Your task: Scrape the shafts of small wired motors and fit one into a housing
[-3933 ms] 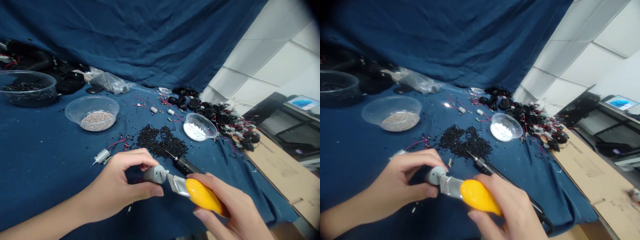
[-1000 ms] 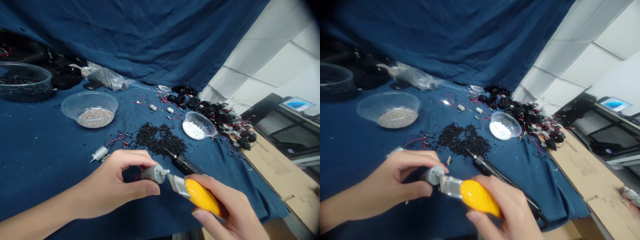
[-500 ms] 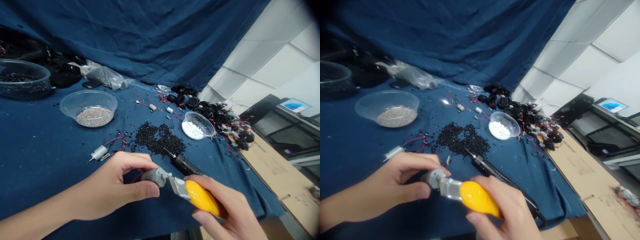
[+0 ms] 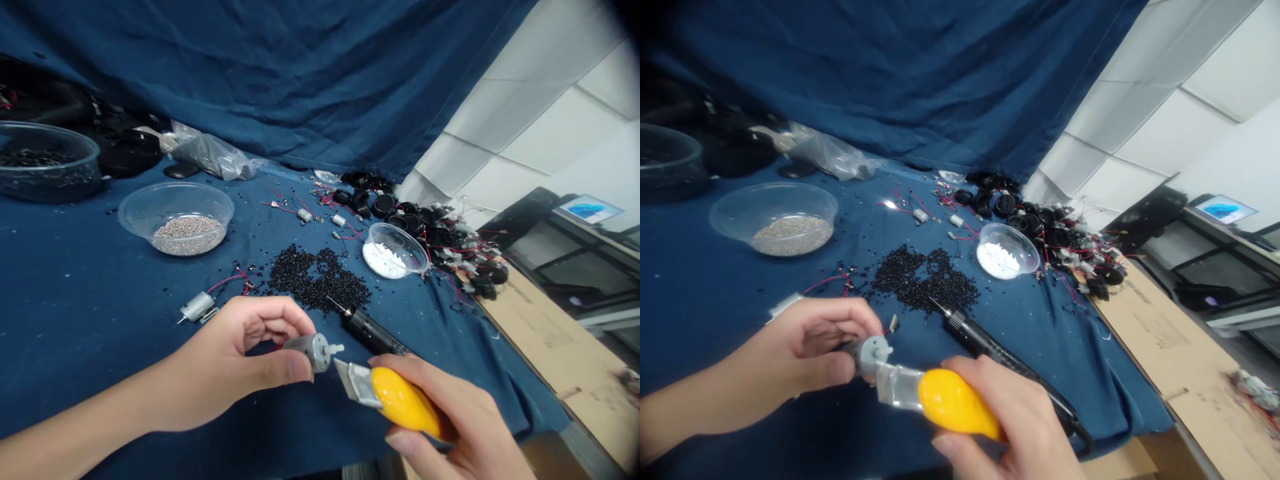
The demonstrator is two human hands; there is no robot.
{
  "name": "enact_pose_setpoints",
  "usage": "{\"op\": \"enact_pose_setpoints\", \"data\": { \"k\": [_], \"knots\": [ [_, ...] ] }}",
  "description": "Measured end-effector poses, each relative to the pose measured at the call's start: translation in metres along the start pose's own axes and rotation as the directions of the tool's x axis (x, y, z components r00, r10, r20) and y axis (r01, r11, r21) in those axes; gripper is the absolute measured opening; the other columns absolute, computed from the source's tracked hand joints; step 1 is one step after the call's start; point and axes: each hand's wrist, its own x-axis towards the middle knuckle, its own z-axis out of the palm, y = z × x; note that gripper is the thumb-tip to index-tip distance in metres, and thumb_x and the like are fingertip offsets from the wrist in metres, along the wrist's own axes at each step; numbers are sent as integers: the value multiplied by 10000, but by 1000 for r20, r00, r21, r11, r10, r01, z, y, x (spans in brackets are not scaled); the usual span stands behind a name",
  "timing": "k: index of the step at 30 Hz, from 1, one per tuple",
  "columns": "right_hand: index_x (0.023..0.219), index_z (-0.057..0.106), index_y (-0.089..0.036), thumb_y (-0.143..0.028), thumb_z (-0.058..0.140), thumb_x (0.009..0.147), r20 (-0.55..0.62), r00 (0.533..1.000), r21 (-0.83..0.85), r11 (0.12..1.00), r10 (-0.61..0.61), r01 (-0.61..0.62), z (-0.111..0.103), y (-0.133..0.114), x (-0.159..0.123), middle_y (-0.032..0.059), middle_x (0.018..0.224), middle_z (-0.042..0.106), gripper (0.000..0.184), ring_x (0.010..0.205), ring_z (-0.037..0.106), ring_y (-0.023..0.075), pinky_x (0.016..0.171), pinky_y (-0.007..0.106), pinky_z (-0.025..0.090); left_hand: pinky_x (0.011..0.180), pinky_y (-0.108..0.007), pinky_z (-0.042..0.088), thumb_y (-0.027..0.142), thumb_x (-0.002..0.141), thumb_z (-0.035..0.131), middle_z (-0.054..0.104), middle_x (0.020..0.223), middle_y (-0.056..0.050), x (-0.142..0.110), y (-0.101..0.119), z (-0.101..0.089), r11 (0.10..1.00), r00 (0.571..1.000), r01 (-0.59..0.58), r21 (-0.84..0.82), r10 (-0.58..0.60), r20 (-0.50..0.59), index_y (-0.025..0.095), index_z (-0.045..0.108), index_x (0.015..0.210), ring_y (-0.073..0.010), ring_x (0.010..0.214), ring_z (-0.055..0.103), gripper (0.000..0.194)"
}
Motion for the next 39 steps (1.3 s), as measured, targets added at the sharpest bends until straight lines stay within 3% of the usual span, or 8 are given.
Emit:
{"op": "enact_pose_setpoints", "data": {
  "k": [4, 10, 20, 31, 39],
  "knots": [
    [1029, 660, -271, -599, 497, 936, 2, 1000, 7, 1000, -10, 10, -1, -2, 3, -29, 908, 785, 378, 721, 759, 149, 615, 182, 602, 666, -161, 429, 459, 752, 795, 704, 767, 20, -2, 1, 4, 992, 999, 43, -116, -46, -21, 168, 697, 886, -98, 734, 608, 335],
    [1035, 666, -266, -596, 496, 936, 4, 1000, -11, 1000, -5, 5, 2, 0, 1, -20, 914, 785, 383, 719, 759, 161, 603, 201, 607, 686, -184, 444, 528, 747, 762, 705, 748, 3, -2, 0, 5, 991, 999, 45, -123, -43, 18, 156, 703, 883, -110, 716, 617, 401],
    [997, 689, -252, -594, 521, 925, 1, 1000, 14, 1000, 3, -3, 0, -2, 4, -8, 896, 787, 387, 712, 762, 170, 600, 203, 609, 703, -193, 450, 493, 819, 722, 693, 776, -3, -1, -5, -1, 990, 995, 60, -130, -48, 88, 159, 679, 931, -113, 736, 609, 355],
    [1010, 694, -269, -619, 512, 916, -12, 1000, -22, 999, 28, -29, 2, 0, -1, -12, 901, 787, 406, 719, 763, 173, 596, 210, 613, 697, -179, 443, 476, 810, 734, 693, 761, 1, -2, -1, 2, 985, 997, 64, -159, -54, 63, 145, 691, 924, -100, 720, 604, 353],
    [967, 715, -241, -614, 529, 912, -20, 999, 41, 998, 46, -45, 3, -5, 1, 10, 876, 791, 421, 694, 761, 168, 599, 179, 603, 679, -186, 428, 504, 768, 762, 696, 758, 12, -3, -3, 4, 989, 998, 52, -138, -47, 43, 161, 685, 891, -100, 714, 597, 372]
  ]
}}
